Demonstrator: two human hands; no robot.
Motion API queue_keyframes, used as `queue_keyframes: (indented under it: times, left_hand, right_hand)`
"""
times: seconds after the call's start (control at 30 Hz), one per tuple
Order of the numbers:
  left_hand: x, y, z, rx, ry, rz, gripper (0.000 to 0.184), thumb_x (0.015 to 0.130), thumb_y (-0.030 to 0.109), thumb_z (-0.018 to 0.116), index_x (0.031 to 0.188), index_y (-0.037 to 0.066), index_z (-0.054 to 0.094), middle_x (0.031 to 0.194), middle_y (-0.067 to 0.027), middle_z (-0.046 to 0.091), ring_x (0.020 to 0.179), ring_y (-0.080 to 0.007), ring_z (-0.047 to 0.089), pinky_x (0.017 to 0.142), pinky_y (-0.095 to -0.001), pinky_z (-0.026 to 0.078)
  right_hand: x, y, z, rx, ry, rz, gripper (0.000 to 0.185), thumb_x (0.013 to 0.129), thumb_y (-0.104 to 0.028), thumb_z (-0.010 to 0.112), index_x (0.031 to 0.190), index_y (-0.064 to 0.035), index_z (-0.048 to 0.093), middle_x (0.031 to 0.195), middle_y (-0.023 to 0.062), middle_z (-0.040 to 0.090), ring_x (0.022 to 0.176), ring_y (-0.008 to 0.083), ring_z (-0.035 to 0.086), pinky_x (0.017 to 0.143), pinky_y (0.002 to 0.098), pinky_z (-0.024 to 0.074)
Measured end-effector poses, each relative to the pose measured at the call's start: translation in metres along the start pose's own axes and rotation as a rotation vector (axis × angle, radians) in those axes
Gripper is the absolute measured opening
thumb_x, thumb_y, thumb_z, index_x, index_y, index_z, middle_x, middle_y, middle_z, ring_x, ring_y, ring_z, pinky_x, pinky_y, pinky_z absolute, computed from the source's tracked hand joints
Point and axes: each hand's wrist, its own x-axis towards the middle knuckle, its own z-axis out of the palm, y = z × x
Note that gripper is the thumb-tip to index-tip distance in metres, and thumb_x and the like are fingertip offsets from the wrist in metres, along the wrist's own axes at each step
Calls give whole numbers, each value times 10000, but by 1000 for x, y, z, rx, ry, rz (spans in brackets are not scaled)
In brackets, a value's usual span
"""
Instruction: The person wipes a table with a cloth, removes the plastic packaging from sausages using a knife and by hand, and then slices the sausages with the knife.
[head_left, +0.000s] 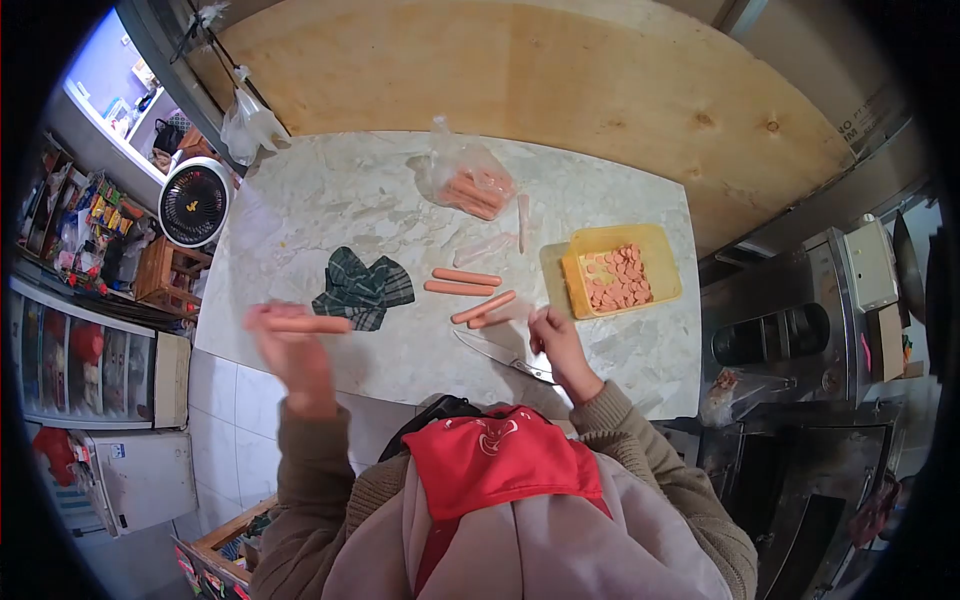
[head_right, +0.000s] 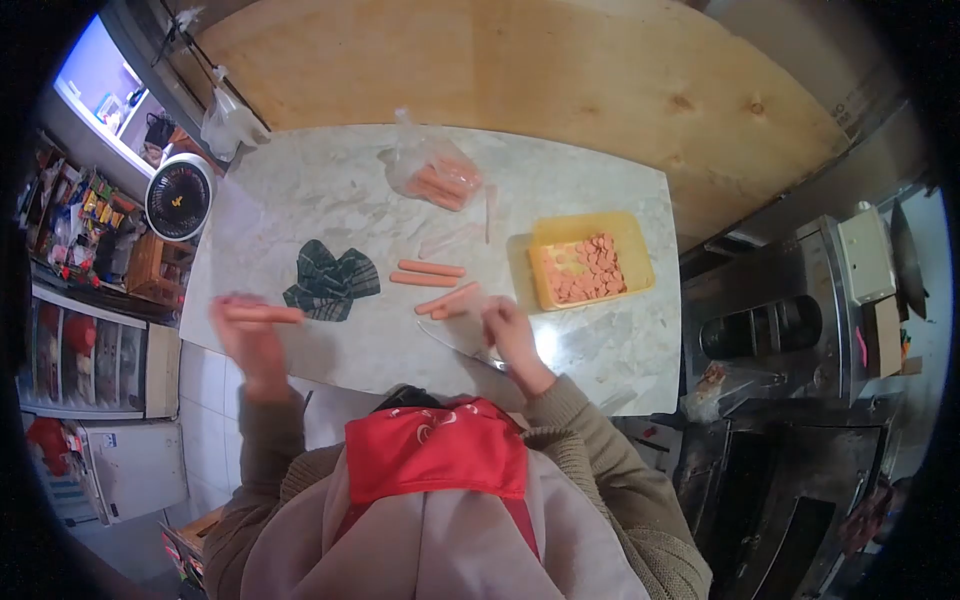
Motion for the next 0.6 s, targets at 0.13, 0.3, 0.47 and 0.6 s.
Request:
queue_keyframes:
  times: [0.13, 0.3, 0.47, 0.6]
  left_hand:
    - [-32, -66, 3, 131, -34, -435, 179, 900, 222, 411, 981, 63, 422, 833, -32, 430, 757, -138, 438, 731, -282, 399]
    - [-58, -120, 16, 454, -481, -497, 267, 883, 173, 448, 1093, 7, 442, 975, -73, 505, 910, -172, 474, 811, -292, 404]
    - [-40, -149, 28, 1001, -1135, 39, 269, 800, 77, 532, 1051, -20, 516, 959, -91, 553, 946, -198, 522, 831, -300, 410]
    - [-43, -233, -1, 895, -1264, 142, 231, 754, 99, 588, 973, 30, 599, 841, -115, 538, 815, -263, 544, 743, -349, 433]
  right_hand:
    - [62, -3, -2, 225, 104, -92, 108, 872, -153, 461, 793, -81, 476, 664, 4, 490, 517, 93, 468, 466, 216, 373]
    - [106, -2, -8, 230, 191, -49, 123, 844, -170, 480, 821, -67, 545, 660, 12, 509, 558, 88, 485, 480, 218, 376]
    - [106, 56, -32, -88, 179, -79, 225, 848, -166, 499, 1038, -48, 530, 752, 35, 555, 618, 112, 516, 530, 239, 409]
    - [52, 81, -31, -506, 204, -265, 352, 832, -128, 524, 1163, -16, 482, 818, 58, 583, 676, 145, 545, 596, 265, 439]
